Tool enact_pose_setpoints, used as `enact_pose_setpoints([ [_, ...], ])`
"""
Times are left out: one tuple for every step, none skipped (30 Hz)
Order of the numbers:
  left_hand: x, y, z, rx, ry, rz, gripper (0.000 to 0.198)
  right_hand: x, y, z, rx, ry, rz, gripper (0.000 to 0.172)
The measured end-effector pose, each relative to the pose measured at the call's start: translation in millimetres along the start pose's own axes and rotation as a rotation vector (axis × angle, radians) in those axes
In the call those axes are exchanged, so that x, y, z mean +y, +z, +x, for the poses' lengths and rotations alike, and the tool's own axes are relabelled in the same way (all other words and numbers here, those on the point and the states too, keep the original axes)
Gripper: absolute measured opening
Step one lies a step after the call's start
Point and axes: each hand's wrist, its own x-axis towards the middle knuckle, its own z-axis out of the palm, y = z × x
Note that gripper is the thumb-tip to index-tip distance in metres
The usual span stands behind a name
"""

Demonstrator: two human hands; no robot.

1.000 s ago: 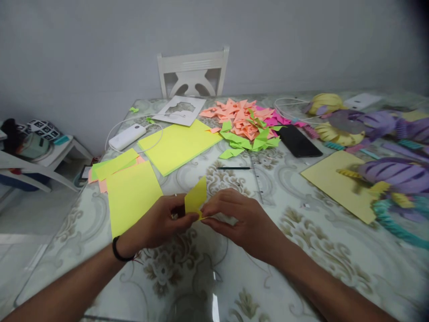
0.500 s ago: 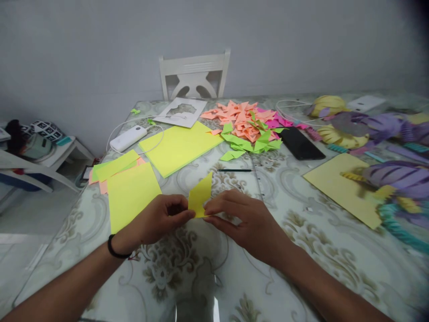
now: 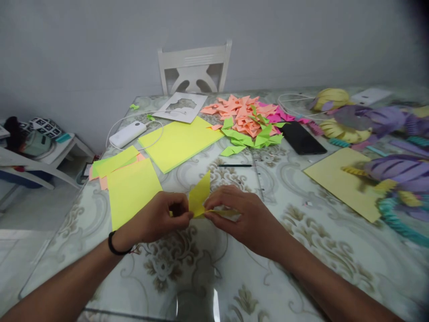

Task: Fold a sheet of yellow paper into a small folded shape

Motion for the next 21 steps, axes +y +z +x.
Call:
enact_pose_setpoints([
  [0.3,0.4,-0.2,-0.008,0.01,-0.009,0.021,-1.1,-0.1,-0.4,0.0,0.043,0.025,0.005],
  [0.7,0.6,-0.4,-0.016,0.019,-0.018,0.023,-2.1,-0.3,-0.6,0.002,0.082,0.048,0.006],
  [1.0,0.7,-0.6,-0.025,0.029,-0.023,0.027,-2.9,-0.6,-0.5,0.002,0.119,0.07,0.007],
  [1.4,0.7,-0.8,-0.033,0.037,-0.025,0.029,-3.5,-0.9,-0.2,0.003,0.152,0.09,0.008],
  [1.7,0.7,-1.0,-0.035,0.045,-0.019,0.031,-4.0,-1.2,0.2,0.005,0.181,0.108,0.009],
  [1.9,0.6,-1.1,-0.029,0.054,-0.008,0.032,-4.3,-1.3,0.6,0.01,0.205,0.121,0.01],
  [2.0,0.6,-1.3,-0.018,0.061,0.006,0.032,-4.6,-1.4,1.0,0.018,0.225,0.131,0.01],
  [2.2,0.7,-1.6,-0.002,0.07,0.022,0.031,-4.9,-1.4,1.3,0.026,0.243,0.139,0.011],
  [2.5,0.9,-1.9,0.014,0.078,0.038,0.031,-5.2,-1.2,1.4,0.033,0.261,0.147,0.012],
  [2.8,1.1,-2.2,0.031,0.086,0.052,0.031,-5.6,-1.1,1.4,0.036,0.278,0.154,0.013],
  [3.3,1.4,-2.6,0.043,0.095,0.062,0.031,-6.1,-1.0,1.2,0.036,0.296,0.162,0.013],
  [3.8,1.6,-3.0,0.051,0.102,0.066,0.031,-6.6,-1.0,1.1,0.037,0.312,0.172,0.014],
  [4.3,1.7,-3.3,0.052,0.105,0.063,0.031,-7.1,-1.2,0.9,0.043,0.325,0.182,0.014],
  [4.5,1.7,-3.7,0.05,0.103,0.047,0.031,-7.6,-1.7,0.9,0.055,0.334,0.197,0.014],
  [4.5,1.7,-4.0,0.045,0.096,0.019,0.032,-7.9,-2.3,1.0,0.072,0.34,0.217,0.014],
  [4.1,1.6,-4.2,0.044,0.084,-0.02,0.032,-8.0,-3.1,1.3,0.09,0.342,0.243,0.014],
  [3.4,1.5,-4.5,0.045,0.07,-0.069,0.033,-8.0,-4.1,1.6,0.105,0.34,0.272,0.016],
  [2.5,1.6,-4.8,0.052,0.058,-0.121,0.034,-7.9,-5.0,2.0,0.112,0.336,0.303,0.018],
  [1.6,1.8,-5.1,0.064,0.052,-0.173,0.035,-7.9,-5.7,2.3,0.107,0.33,0.337,0.02],
  [0.8,2.2,-5.4,0.078,0.05,-0.222,0.035,-7.9,-6.0,2.3,0.094,0.325,0.369,0.022],
  [0.4,2.9,-5.9,0.087,0.051,-0.264,0.035,-8.2,-6.0,2.2,0.071,0.318,0.395,0.021],
])
